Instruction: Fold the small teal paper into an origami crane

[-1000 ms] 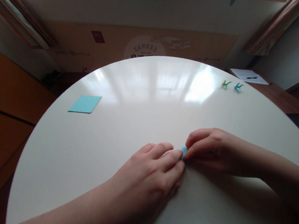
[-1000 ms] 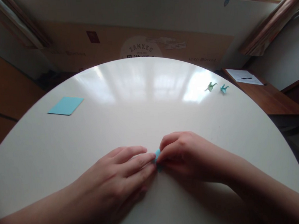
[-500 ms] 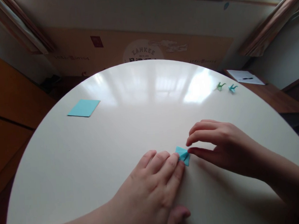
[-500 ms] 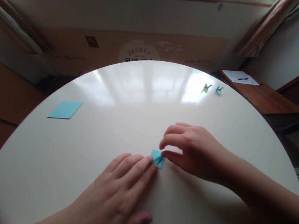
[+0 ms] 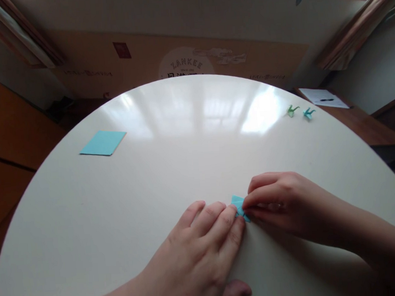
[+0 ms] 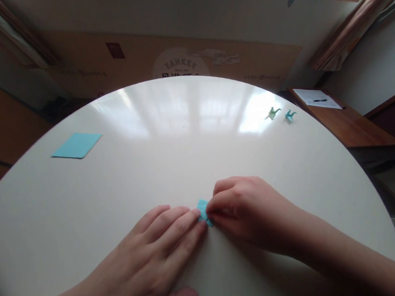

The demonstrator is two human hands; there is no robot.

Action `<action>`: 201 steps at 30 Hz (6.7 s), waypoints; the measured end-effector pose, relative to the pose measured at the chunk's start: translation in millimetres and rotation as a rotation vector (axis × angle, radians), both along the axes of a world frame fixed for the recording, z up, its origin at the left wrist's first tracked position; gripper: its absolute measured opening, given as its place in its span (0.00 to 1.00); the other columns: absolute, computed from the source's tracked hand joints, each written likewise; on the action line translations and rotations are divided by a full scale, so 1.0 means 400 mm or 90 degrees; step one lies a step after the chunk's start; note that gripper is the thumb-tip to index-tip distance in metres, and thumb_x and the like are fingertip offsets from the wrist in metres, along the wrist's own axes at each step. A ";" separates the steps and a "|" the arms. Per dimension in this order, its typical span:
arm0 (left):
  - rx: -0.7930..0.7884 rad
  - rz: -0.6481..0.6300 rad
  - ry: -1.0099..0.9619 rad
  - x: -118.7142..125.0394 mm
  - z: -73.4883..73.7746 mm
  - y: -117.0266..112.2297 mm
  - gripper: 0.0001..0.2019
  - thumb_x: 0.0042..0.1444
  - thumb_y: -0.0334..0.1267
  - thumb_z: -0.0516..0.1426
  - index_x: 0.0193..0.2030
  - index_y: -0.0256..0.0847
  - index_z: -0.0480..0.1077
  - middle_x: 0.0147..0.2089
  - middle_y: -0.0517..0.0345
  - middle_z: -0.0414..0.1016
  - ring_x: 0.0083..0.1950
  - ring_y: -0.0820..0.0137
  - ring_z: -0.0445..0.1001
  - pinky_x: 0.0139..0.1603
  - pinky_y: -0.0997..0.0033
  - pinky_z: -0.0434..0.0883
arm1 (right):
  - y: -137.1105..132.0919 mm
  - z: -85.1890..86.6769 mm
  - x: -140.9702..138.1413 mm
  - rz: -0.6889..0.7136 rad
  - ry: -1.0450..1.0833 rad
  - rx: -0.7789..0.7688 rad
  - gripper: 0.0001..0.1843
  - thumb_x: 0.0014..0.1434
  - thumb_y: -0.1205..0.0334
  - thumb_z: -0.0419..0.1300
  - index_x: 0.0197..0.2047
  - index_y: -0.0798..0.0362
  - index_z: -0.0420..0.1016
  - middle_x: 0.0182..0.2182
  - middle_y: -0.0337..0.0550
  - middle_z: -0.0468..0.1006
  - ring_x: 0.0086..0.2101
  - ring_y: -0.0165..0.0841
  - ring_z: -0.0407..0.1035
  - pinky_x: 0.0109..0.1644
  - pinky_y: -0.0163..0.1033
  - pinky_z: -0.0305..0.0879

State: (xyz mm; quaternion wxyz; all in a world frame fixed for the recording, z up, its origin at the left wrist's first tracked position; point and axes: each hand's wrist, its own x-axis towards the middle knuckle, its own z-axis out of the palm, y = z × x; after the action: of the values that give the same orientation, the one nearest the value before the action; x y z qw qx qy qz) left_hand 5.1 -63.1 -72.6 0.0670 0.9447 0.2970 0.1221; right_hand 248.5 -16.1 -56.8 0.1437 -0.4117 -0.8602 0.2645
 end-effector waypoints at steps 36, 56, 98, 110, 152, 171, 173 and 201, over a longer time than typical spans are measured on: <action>0.039 -0.061 0.045 0.014 0.023 0.001 0.29 0.65 0.52 0.55 0.62 0.27 0.70 0.64 0.39 0.72 0.62 0.52 0.70 0.68 0.55 0.63 | -0.014 -0.008 -0.022 -0.065 -0.019 0.012 0.08 0.63 0.68 0.61 0.37 0.49 0.82 0.33 0.37 0.79 0.29 0.28 0.72 0.35 0.34 0.65; 0.044 -0.064 0.028 0.013 0.015 -0.004 0.30 0.65 0.52 0.55 0.61 0.26 0.70 0.64 0.37 0.72 0.62 0.51 0.70 0.69 0.54 0.61 | -0.020 -0.007 -0.015 -0.040 0.009 -0.029 0.13 0.62 0.73 0.59 0.38 0.49 0.83 0.37 0.42 0.81 0.33 0.32 0.77 0.38 0.32 0.72; -0.012 -0.058 -0.100 0.011 0.006 0.054 0.12 0.68 0.33 0.51 0.49 0.37 0.75 0.48 0.49 0.80 0.51 0.61 0.76 0.61 0.56 0.71 | 0.022 -0.011 0.034 0.072 0.040 0.059 0.11 0.63 0.69 0.63 0.45 0.48 0.84 0.37 0.45 0.81 0.37 0.34 0.74 0.40 0.36 0.68; -0.045 -0.038 -0.115 0.012 0.008 0.075 0.12 0.66 0.33 0.54 0.52 0.38 0.76 0.48 0.49 0.78 0.50 0.61 0.73 0.54 0.60 0.72 | 0.020 -0.008 0.034 0.108 0.056 0.014 0.08 0.63 0.69 0.64 0.42 0.50 0.84 0.35 0.43 0.80 0.36 0.31 0.72 0.39 0.34 0.66; -0.049 -0.030 -0.150 0.004 0.008 0.084 0.12 0.63 0.33 0.56 0.51 0.39 0.76 0.47 0.51 0.79 0.47 0.61 0.73 0.50 0.61 0.72 | -0.008 -0.002 0.006 0.066 0.023 0.013 0.07 0.59 0.70 0.64 0.39 0.49 0.82 0.33 0.37 0.79 0.30 0.28 0.69 0.35 0.32 0.61; 0.037 -0.080 -0.114 0.014 0.008 0.018 0.09 0.66 0.33 0.54 0.47 0.36 0.74 0.37 0.52 0.77 0.39 0.62 0.72 0.41 0.61 0.72 | -0.002 0.001 0.000 -0.059 0.037 0.014 0.07 0.57 0.72 0.64 0.34 0.49 0.80 0.31 0.36 0.78 0.30 0.28 0.69 0.33 0.32 0.62; 0.032 -0.069 -0.075 0.017 0.016 0.005 0.09 0.66 0.33 0.53 0.46 0.37 0.74 0.38 0.51 0.77 0.40 0.62 0.72 0.43 0.62 0.73 | -0.005 0.020 0.011 -0.033 0.033 -0.028 0.05 0.58 0.69 0.65 0.33 0.49 0.80 0.31 0.37 0.78 0.29 0.28 0.69 0.32 0.31 0.63; -0.134 0.116 -0.203 -0.007 0.021 0.095 0.06 0.61 0.32 0.60 0.41 0.42 0.80 0.42 0.56 0.82 0.45 0.62 0.74 0.50 0.59 0.72 | -0.039 0.019 -0.013 0.069 -0.043 0.057 0.07 0.65 0.65 0.61 0.42 0.47 0.82 0.34 0.41 0.81 0.29 0.30 0.72 0.33 0.34 0.62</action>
State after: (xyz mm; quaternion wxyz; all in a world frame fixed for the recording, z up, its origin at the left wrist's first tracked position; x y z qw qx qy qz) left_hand 2.3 -25.1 -64.4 0.1997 0.8706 0.3779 0.2438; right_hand 243.4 -31.7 -49.4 0.1181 -0.3663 -0.8966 0.2191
